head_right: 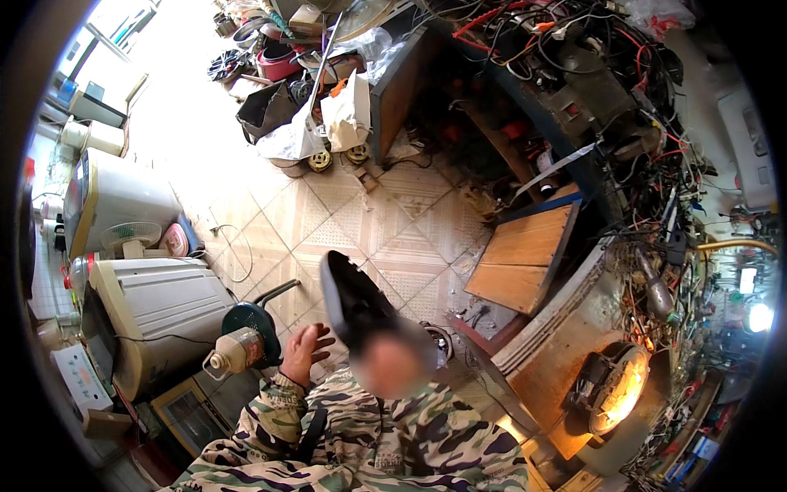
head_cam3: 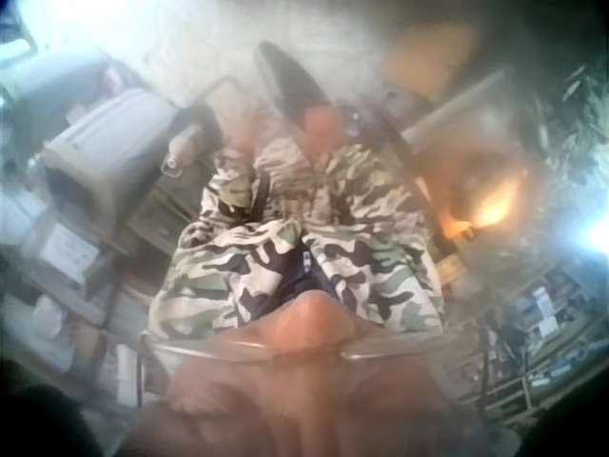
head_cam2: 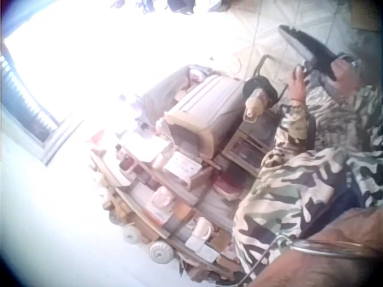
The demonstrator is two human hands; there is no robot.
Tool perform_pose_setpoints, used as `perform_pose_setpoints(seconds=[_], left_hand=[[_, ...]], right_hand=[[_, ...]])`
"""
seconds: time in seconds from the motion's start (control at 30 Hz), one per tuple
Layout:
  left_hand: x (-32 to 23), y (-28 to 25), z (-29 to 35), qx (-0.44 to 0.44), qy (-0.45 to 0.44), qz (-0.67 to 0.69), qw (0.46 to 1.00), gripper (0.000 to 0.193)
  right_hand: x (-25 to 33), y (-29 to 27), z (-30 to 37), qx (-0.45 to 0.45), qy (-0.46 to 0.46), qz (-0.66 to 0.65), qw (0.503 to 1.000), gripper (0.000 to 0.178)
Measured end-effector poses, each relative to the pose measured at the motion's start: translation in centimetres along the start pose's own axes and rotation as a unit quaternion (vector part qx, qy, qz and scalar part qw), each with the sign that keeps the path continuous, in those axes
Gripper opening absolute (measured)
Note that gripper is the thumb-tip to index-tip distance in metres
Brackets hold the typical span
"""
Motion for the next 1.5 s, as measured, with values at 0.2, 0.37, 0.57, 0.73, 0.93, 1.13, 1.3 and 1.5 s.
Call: perform_pose_setpoints(seconds=[0.2,0.37,0.57,0.73,0.93,1.13,1.3,1.5], left_hand=[[1.6,-4.3,-3.8,-0.103,0.119,-0.457,0.876,0.046],[5.5,-5.3,-10.2,-0.156,0.18,-0.53,0.814,0.052],[12.0,-4.6,-17.0,-0.066,0.151,-0.598,0.785,0.059],[9.8,-4.8,-21.3,-0.031,0.136,-0.609,0.781,0.056],[9.5,-6.3,-23.4,0.013,0.103,-0.628,0.771,0.056],[6.7,-5.5,-25.4,0.022,0.139,-0.637,0.758,0.05],[7.0,-6.2,-25.6,0.027,0.124,-0.659,0.741,0.052],[7.6,-4.0,-24.8,0.004,0.119,-0.67,0.733,0.052]], right_hand=[[-10.5,6.6,-9.0,0.048,0.21,-0.085,0.973,0.04],[-17.9,15.5,-17.2,0.098,0.249,-0.143,0.953,0.046],[-30.3,29.6,-24.4,-0.013,0.298,-0.321,0.899,0.052],[-38.7,36.6,-25.5,0.006,0.419,-0.472,0.776,0.044],[-50.6,39.4,-20.2,-0.038,0.532,-0.36,0.766,0.049],[-57.8,41.6,-18.8,-0.113,0.568,-0.264,0.772,0.067],[-63.4,44.0,-18.5,-0.074,0.437,-0.009,0.896,0.075],[-58.4,47.8,-15.6,0.038,0.517,-0.121,0.847,0.05]])
Point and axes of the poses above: each hand's wrist, its own z-axis away from the middle knuckle, its own y-axis out of the palm, x = y × z, the point moved 8 cm from there along -z, towards the middle knuckle, and after that the axes turned 2 degrees about -z, right-handed, at the moved point
